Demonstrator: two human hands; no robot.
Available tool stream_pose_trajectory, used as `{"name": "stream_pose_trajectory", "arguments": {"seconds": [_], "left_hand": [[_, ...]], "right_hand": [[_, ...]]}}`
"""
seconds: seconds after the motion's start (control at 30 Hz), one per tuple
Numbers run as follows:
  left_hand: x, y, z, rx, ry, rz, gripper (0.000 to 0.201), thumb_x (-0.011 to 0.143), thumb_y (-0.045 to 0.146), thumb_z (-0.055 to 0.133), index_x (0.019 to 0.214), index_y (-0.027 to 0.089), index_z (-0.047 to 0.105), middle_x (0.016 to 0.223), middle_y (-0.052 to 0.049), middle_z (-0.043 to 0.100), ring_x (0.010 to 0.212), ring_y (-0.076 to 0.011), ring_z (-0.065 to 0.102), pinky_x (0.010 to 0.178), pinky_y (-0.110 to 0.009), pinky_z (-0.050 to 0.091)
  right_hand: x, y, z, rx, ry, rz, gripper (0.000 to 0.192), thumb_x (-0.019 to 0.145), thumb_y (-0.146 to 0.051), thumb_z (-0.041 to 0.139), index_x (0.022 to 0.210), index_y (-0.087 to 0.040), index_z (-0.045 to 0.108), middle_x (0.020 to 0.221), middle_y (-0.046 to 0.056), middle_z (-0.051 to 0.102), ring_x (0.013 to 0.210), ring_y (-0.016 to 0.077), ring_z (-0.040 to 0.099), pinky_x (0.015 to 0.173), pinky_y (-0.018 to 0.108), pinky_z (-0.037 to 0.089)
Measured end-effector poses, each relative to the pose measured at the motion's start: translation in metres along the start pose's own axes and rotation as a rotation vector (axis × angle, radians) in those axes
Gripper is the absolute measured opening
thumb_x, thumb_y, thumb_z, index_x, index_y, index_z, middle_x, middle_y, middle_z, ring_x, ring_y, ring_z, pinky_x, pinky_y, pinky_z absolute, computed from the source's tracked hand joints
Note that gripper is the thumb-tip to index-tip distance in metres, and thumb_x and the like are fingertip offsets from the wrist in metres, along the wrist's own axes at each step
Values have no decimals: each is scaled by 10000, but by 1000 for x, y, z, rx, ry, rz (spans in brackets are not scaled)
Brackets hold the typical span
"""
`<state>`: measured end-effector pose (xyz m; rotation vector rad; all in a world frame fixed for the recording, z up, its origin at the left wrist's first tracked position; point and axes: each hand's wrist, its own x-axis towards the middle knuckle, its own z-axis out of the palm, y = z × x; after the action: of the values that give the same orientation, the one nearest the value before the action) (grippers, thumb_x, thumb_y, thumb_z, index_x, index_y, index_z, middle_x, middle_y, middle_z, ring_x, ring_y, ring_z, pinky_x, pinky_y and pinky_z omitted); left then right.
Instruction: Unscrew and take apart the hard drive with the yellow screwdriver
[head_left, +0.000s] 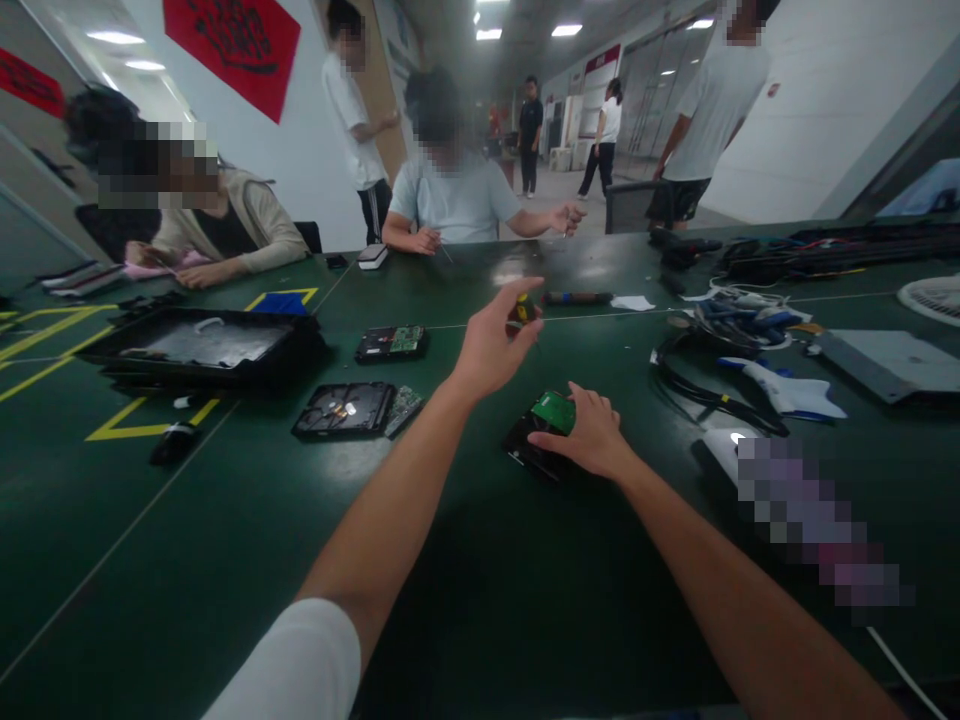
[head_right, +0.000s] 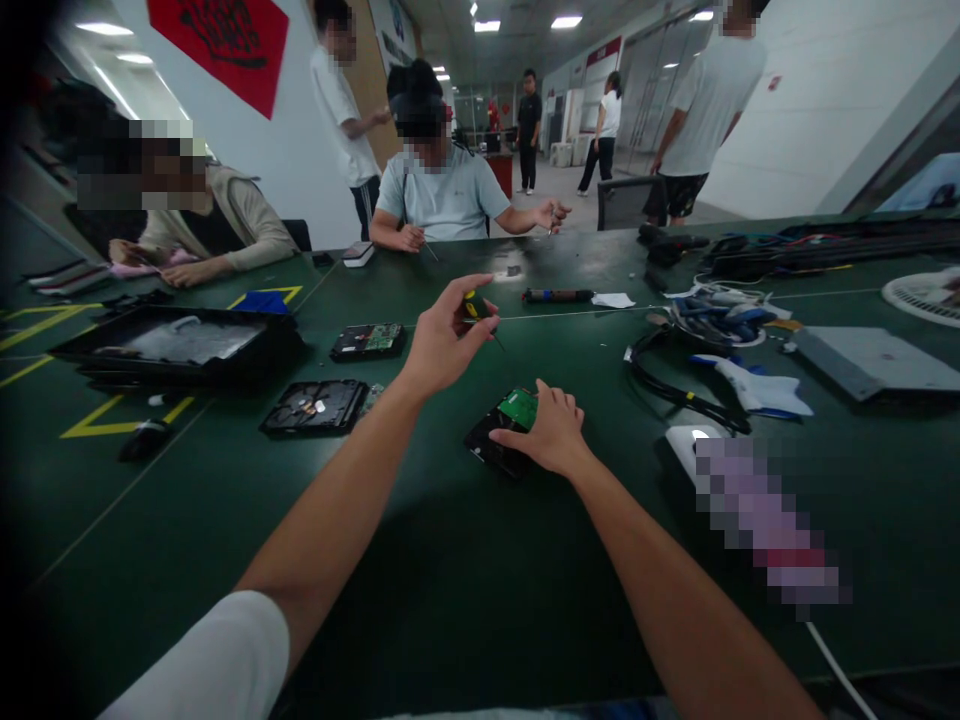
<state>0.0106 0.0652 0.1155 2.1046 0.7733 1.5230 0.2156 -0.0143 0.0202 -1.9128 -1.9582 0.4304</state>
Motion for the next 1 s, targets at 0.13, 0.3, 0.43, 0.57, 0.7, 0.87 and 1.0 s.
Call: {"name": "stream_pose_trajectory", "arguments": {"seconds": [0.13, 0.3, 0.43, 0.57, 0.7, 0.87, 1.0], "left_hand": [[-2, -11, 5, -8, -8, -39, 539, 967, 149, 682, 1476, 301, 592, 1123, -43, 760, 921, -179, 758, 827, -328, 667], [-6, -17, 9, -33, -34, -66, 534, 960, 136, 675, 1469, 281, 601, 1115, -45, 762, 886, -170, 750, 828, -331, 659], [-8, -18, 11, -19, -46, -80, 524, 964, 142, 676, 1464, 283, 609, 1128, -49, 765, 962, -190, 757, 870, -348, 656], [-9, -18, 11, -2, -81, -95, 540, 957, 138, 687, 1470, 285, 608, 1119, -47, 774, 932, -186, 755, 864, -352, 649], [-9, -18, 13, 9, -129, -105, 543, 944, 134, 699, 1462, 275, 616, 1131, -52, 786, 942, -190, 757, 849, -339, 634], [-10, -22, 19, -38, -108, -116, 537, 943, 143, 702, 1458, 270, 618, 1111, -50, 787, 943, -183, 761, 826, -311, 628], [-10, -25, 21, -56, -123, -124, 537, 936, 147, 713, 1452, 264, 624, 1116, -55, 787, 968, -191, 763, 833, -314, 636]], "right_hand": [[2, 2, 0, -1, -6, -7, 1353, 675, -900, 784, 1721, -170, 332, 1571, 218, 577, 1489, 484, 462, 1207, 657, 365], [4, 6, -6, 21, -34, -44, 1335, 675, -867, 821, 1724, -194, 340, 1564, 209, 582, 1487, 487, 465, 1200, 659, 360], [7, 18, -19, 35, -117, -114, 1300, 681, -826, 855, 1718, -209, 372, 1569, 226, 571, 1494, 498, 452, 1201, 687, 339], [9, 28, -27, 60, -183, -185, 1233, 675, -772, 895, 1689, -238, 440, 1584, 205, 566, 1479, 480, 476, 1202, 660, 356], [12, 27, -22, 110, -98, -135, 860, 876, -747, 738, 1568, -255, 599, 1496, 172, 653, 1405, 426, 565, 1173, 612, 410], [19, 22, -15, 87, -4, -136, 526, 955, -644, 688, 1330, -283, 762, 1353, 112, 741, 1323, 391, 628, 1089, 557, 481], [22, 22, -17, 86, -15, -136, 497, 955, -651, 680, 1265, -280, 792, 1321, 118, 754, 1286, 394, 644, 1070, 580, 483]]}}
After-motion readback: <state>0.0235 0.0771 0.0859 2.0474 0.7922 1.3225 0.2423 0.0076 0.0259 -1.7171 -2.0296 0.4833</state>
